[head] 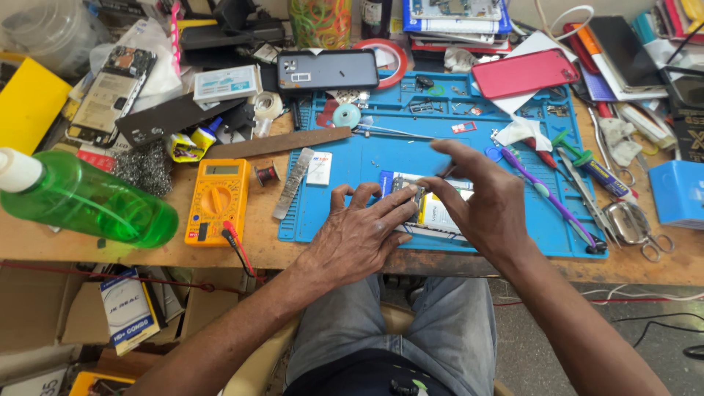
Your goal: The person is repairing a smartphone. They use a screwdriver to remove screws from the back of the phone, then use a multimeter to test the battery. They also use a cloth to clean the phone's screen and a screwdriver to remove screws from the phone's motherboard.
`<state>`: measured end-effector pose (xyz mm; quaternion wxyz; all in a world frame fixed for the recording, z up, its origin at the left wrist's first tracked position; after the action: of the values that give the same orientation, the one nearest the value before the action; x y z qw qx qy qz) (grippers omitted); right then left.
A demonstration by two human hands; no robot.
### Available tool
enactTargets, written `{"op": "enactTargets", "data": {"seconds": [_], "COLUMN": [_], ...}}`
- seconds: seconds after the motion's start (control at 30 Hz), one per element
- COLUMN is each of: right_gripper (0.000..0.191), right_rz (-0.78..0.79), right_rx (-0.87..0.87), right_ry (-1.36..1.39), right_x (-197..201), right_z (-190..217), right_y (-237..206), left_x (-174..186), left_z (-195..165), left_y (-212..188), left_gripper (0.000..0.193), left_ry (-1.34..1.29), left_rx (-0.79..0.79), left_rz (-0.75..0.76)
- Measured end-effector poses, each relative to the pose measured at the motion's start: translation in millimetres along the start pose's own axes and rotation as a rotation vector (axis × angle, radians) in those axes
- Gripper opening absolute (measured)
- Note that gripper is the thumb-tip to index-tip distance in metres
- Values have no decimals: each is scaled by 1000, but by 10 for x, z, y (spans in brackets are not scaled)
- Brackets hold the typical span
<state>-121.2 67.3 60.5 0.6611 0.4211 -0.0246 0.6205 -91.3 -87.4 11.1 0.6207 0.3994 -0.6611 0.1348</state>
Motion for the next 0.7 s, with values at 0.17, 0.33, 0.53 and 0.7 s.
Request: {"op": "enactTargets", "data": {"seconds": [0.17, 0.33, 0.53, 0.7], "right_gripper": [50, 54, 54, 54], "right_rz": [-59, 34, 77, 94], "right_rx": [-57, 12, -90, 121], "right_ry": [-53, 5, -22, 81], "right_x": [18, -18, -99, -102], "right_z": [-40, 40, -19, 147], "right_y": [4, 33, 24, 23], "left_x": [60, 88, 64, 60], "left_z": [-37, -57, -49, -38], "left_y": [-12, 1, -7, -22], "left_gripper": [43, 43, 43, 42], "left_ry": [-29, -3, -25, -16], "left_rx": [-6, -9, 4, -9], "left_rz": [-55, -62, -41, -57]}}
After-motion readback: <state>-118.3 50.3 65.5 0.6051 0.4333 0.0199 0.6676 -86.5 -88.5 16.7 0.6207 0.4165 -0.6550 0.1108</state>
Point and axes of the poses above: each hand's wrist, its own y-axis towards the middle knuckle, its own x-axis out of the back of the hand, z = x × y, the point moved 8 cm from there along y, towards the middle knuckle, and after that the axes turned 3 degrees about -z, right-handed, at the moved point
